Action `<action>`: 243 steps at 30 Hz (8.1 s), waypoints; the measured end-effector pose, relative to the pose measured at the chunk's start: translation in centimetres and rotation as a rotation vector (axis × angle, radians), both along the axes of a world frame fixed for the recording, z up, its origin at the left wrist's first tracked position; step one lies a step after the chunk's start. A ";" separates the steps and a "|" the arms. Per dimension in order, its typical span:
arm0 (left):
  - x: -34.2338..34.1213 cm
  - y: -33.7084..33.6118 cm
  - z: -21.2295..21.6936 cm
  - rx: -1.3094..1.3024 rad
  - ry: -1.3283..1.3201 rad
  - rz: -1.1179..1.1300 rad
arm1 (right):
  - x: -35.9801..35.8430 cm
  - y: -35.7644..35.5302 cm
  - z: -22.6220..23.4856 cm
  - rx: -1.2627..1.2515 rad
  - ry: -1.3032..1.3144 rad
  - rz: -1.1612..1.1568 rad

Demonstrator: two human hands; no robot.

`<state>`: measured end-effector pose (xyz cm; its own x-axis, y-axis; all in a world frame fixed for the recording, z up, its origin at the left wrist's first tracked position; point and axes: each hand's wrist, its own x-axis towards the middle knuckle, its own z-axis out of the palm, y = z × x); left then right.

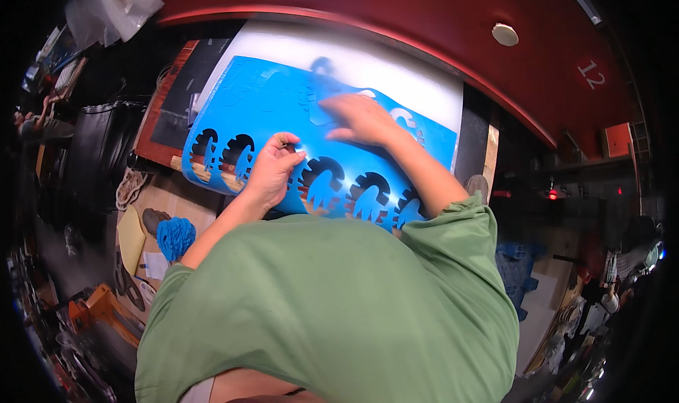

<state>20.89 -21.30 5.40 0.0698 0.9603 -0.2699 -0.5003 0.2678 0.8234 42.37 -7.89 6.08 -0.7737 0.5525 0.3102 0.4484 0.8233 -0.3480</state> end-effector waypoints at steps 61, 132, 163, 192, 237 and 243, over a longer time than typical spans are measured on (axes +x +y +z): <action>3.6 14.4 -1.5 0.187 0.449 0.260 | -4.6 3.9 0.1 -0.958 1.157 -0.626; -6.4 0.8 -0.2 0.101 -0.012 0.092 | -12.6 2.5 -0.2 0.060 -0.131 -0.107; -10.7 -1.4 5.8 0.296 0.987 -0.301 | -15.2 5.7 0.6 -0.906 0.704 -0.482; -5.1 11.1 -2.8 0.407 0.912 0.321 | -8.8 7.9 2.6 -1.028 1.461 -0.673; -15.3 4.9 0.8 0.370 1.583 0.589 | -20.1 3.5 -1.5 -1.135 1.012 -0.386; -10.3 10.2 1.6 0.366 0.595 0.330 | -19.1 2.2 0.1 -1.051 0.902 -0.313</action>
<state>10.60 -11.06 6.98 -0.2929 0.9415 0.1665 0.0479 -0.1595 0.9860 23.27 -5.67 6.19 -0.3393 0.9401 -0.0322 -0.1403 -0.0845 -0.9865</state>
